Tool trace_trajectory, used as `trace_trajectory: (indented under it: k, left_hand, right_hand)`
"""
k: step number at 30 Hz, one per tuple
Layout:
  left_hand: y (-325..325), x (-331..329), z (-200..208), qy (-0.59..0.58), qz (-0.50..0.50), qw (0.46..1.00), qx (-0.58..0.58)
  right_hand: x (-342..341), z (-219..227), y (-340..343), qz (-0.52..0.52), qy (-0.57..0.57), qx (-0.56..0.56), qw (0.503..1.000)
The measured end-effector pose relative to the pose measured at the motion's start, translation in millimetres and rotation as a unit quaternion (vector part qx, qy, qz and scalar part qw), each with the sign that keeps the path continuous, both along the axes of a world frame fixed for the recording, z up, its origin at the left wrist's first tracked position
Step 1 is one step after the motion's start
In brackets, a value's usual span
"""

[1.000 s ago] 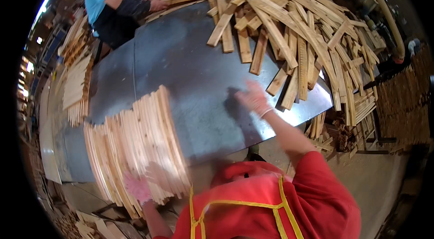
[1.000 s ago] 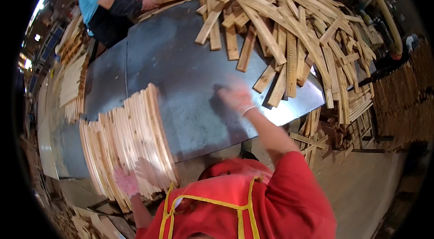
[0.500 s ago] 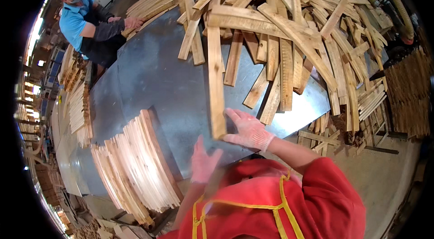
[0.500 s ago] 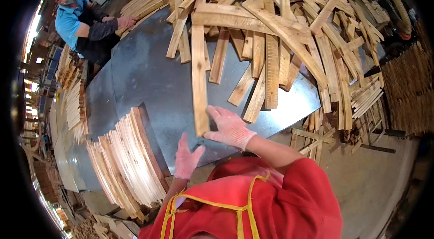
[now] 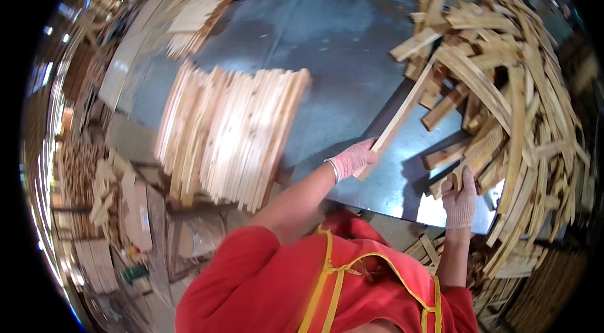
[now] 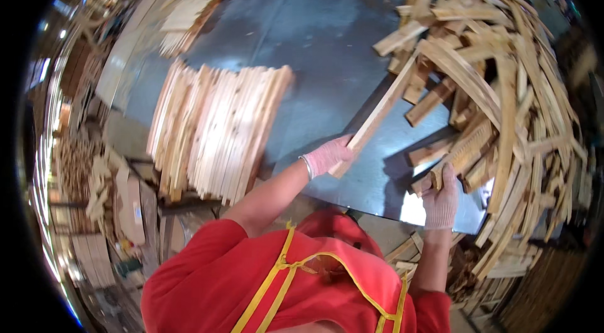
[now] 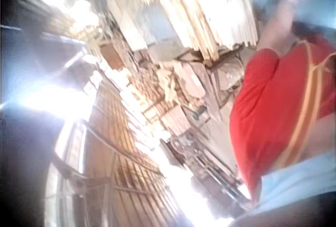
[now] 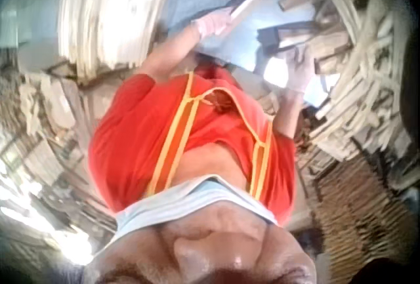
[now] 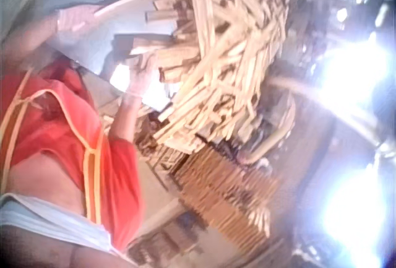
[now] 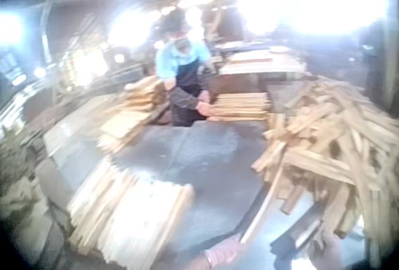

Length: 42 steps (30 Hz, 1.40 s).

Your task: The person repeatedly picks up thin wooden planks from a large pile on a metal table and stacks them into a neat, aligned pile. The person wears pink gloves and a red shirt with yellow straps. Another worker is visible in the background performing similar tasks.

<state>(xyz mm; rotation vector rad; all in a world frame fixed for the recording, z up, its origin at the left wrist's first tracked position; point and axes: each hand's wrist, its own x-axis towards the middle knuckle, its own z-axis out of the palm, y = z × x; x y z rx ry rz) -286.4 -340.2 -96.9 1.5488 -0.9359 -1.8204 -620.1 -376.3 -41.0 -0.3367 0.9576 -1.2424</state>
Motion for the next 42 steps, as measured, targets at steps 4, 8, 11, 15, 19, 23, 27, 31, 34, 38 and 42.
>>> trace_trajectory:
  k: [4,8,11,15,19,23,27,31,34,38,42]
  left_hand:
    - [69.0,29.2,33.0,0.054,0.064,0.996,-0.013]
    - [150.3,55.0,71.4,-0.199,0.095,0.975,-0.006]
    - [204.3,86.7,22.8,-0.490,0.041,0.867,-0.081]
    - [237.9,132.3,18.3,-0.661,0.025,0.742,-0.110]
    - [231.6,137.6,4.8,-0.732,-0.006,0.660,-0.169]
    - [199.7,114.2,17.2,-0.642,-0.042,0.716,-0.272]
    - [156.4,57.1,11.2,-0.558,-0.145,0.764,-0.288]
    - [126.7,2.1,-10.3,-0.543,-0.198,0.751,-0.318]
    - [113.1,-19.2,-22.2,-0.566,-0.194,0.739,-0.310]
    - [112.6,-29.1,-23.1,-0.581,-0.171,0.730,-0.317]
    - [107.7,-32.7,-22.6,-0.569,-0.167,0.737,-0.323]
  right_hand:
    - [70.2,-8.9,69.2,0.171,-0.038,0.045,0.983]
    - [124.0,-70.1,142.0,0.237,-0.027,0.114,0.964]
    - [148.7,-82.5,168.6,0.273,0.076,0.133,0.950]
    - [171.3,-76.4,166.3,0.399,0.275,0.137,0.864]
    - [151.5,-99.2,133.1,0.550,0.332,-0.113,0.758]
    - [106.0,-45.9,67.0,0.289,0.660,-0.175,0.671]
    - [12.4,-48.6,8.5,0.127,0.897,-0.183,0.381]
    - [-11.0,-45.7,-23.2,0.249,0.901,-0.256,0.248]
    - [-12.2,-0.2,-60.9,0.381,0.806,-0.179,0.416]
    - [-48.8,13.3,-141.7,0.177,0.821,-0.207,0.502]
    - [-45.3,0.9,-173.4,0.261,0.798,-0.113,0.531]
